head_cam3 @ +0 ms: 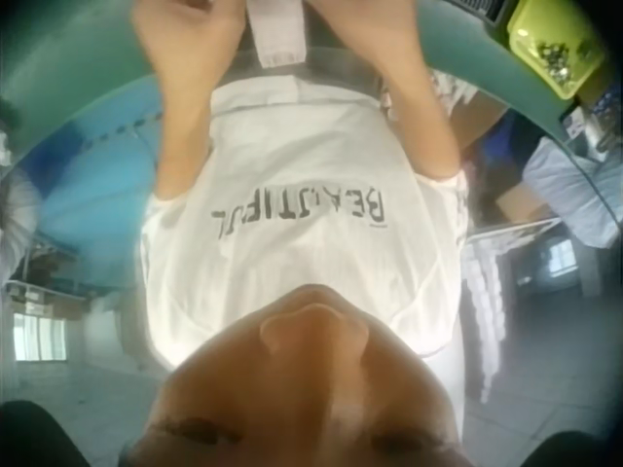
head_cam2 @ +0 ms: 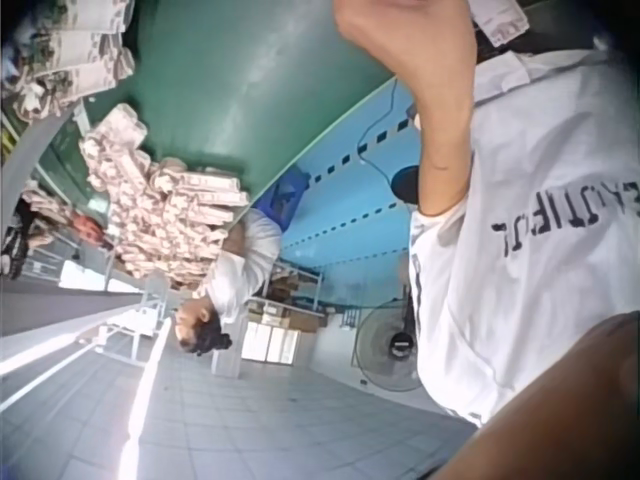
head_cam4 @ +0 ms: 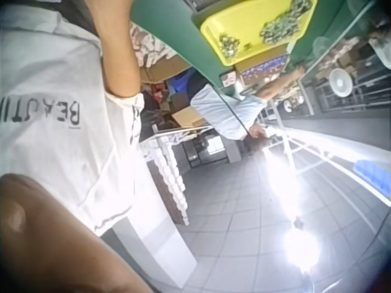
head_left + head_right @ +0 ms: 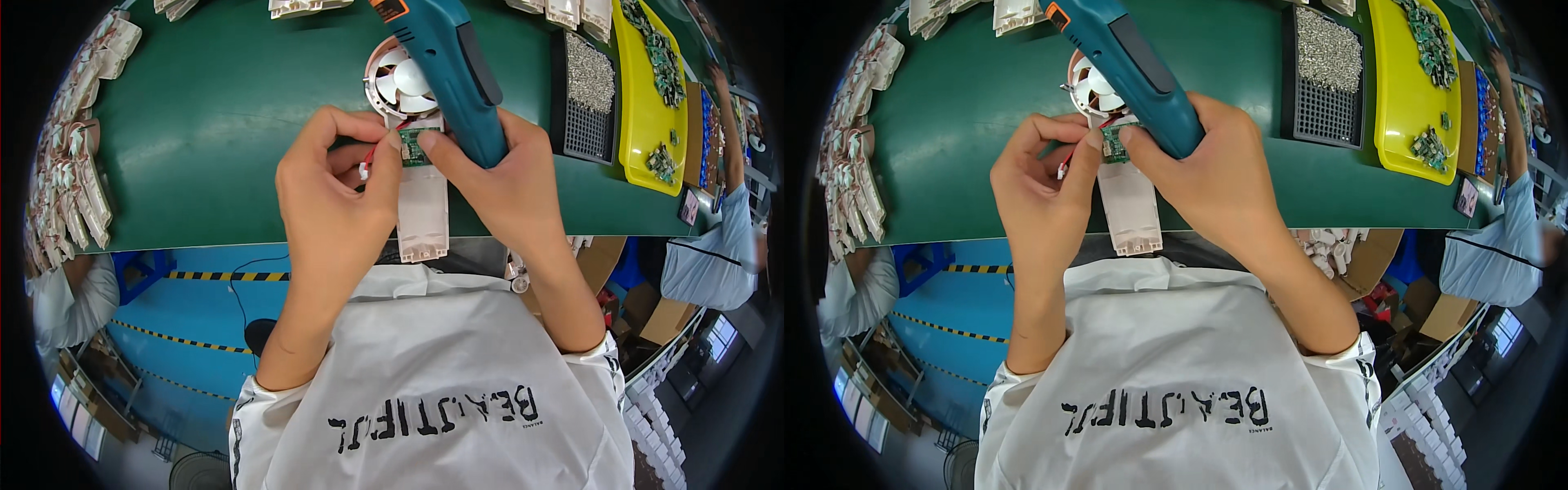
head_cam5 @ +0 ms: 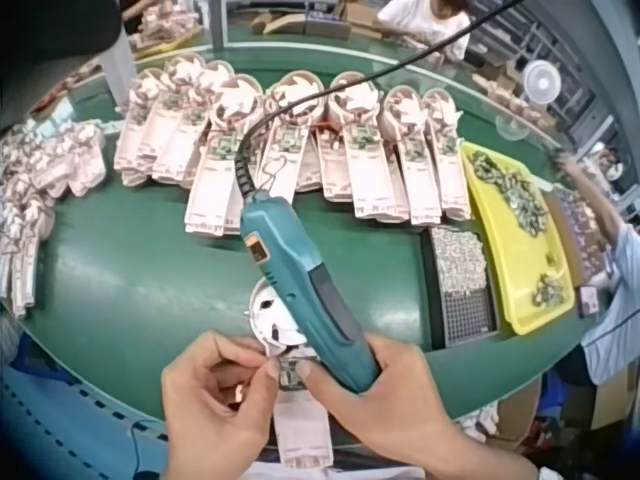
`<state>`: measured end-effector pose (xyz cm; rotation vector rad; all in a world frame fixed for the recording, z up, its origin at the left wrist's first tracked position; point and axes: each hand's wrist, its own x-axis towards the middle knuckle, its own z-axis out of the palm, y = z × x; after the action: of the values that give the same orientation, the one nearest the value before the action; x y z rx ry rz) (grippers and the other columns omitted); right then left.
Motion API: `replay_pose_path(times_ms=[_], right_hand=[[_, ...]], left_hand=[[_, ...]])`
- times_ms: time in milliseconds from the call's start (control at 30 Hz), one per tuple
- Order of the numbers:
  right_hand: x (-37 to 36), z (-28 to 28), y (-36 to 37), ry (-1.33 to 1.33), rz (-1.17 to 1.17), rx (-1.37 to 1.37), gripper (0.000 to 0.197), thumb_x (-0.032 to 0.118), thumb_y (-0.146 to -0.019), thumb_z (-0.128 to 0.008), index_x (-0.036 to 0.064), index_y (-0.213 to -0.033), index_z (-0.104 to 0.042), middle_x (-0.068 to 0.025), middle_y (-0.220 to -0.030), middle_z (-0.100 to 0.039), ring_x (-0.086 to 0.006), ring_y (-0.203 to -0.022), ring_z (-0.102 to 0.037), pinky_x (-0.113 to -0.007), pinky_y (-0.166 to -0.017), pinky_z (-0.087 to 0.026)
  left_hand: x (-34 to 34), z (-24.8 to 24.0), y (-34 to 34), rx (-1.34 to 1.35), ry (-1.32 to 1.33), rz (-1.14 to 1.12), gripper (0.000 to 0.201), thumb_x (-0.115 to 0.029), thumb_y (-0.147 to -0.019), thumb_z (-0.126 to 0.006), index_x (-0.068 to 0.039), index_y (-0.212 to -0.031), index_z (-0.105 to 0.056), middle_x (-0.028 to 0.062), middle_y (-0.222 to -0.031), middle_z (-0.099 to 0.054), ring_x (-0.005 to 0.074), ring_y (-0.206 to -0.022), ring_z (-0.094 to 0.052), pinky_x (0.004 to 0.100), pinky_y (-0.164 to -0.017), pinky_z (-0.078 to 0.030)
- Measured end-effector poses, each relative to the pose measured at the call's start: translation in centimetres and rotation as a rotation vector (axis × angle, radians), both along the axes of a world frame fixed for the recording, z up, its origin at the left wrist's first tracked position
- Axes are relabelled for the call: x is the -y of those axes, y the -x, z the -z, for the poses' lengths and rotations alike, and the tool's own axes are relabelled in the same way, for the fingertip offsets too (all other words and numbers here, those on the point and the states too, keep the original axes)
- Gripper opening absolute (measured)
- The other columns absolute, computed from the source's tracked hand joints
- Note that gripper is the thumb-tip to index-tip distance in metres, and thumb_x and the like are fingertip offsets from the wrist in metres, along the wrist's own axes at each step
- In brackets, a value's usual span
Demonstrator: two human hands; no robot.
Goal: Assembling small portable hand fans by installing circuit boards and connecting internal wiring.
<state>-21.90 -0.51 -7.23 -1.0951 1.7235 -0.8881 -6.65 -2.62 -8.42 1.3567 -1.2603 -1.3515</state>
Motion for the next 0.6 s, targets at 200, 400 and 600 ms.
replay_pose_path(times_ms=[200, 400, 600], right_hand=[[-0.5, 0.5, -0.2, 0.066, 0.042, -0.052, 0.024, 0.019, -0.08, -0.075, -0.0021, -0.085, -0.065, -0.0016, -0.057, -0.053, -0.0075, -0.052, -0.046, -0.028, -0.048, -0.038], [-0.6, 0.4, 0.0, 0.061, 0.0, -0.042, 0.024, 0.019, -0.08, -0.076, -0.0011, -0.09, -0.067, -0.0052, -0.06, -0.057, -0.0102, -0.054, -0.05, -0.029, -0.051, -0.042], [-0.7, 0.4, -0.1, 0.117, -0.035, -0.097, 0.024, 0.019, -0.081, -0.075, -0.0006, -0.092, -0.067, -0.0061, -0.064, -0.059, -0.0114, -0.055, -0.052, -0.029, -0.052, -0.043]], left_hand=[[-0.2, -0.2, -0.6, 0.042, 0.013, 0.123, 0.015, 0.001, -0.086, -0.064, 0.002, -0.1, -0.059, 0.009, -0.094, -0.067, 0.0093, -0.077, -0.064, 0.0226, -0.068, -0.051], [0.8, 0.2, -1.4, -0.011, 0.023, 0.299, 0.028, 0.001, -0.08, -0.073, 0.001, -0.108, -0.067, 0.0094, -0.102, -0.069, 0.0121, -0.086, -0.065, 0.0258, -0.077, -0.054], [0.5, 1.0, -1.4, 0.01, 0.039, 0.283, 0.028, 0.002, -0.076, -0.076, -0.002, -0.104, -0.07, 0.0067, -0.094, -0.069, 0.0114, -0.079, -0.065, 0.0237, -0.07, -0.054]])
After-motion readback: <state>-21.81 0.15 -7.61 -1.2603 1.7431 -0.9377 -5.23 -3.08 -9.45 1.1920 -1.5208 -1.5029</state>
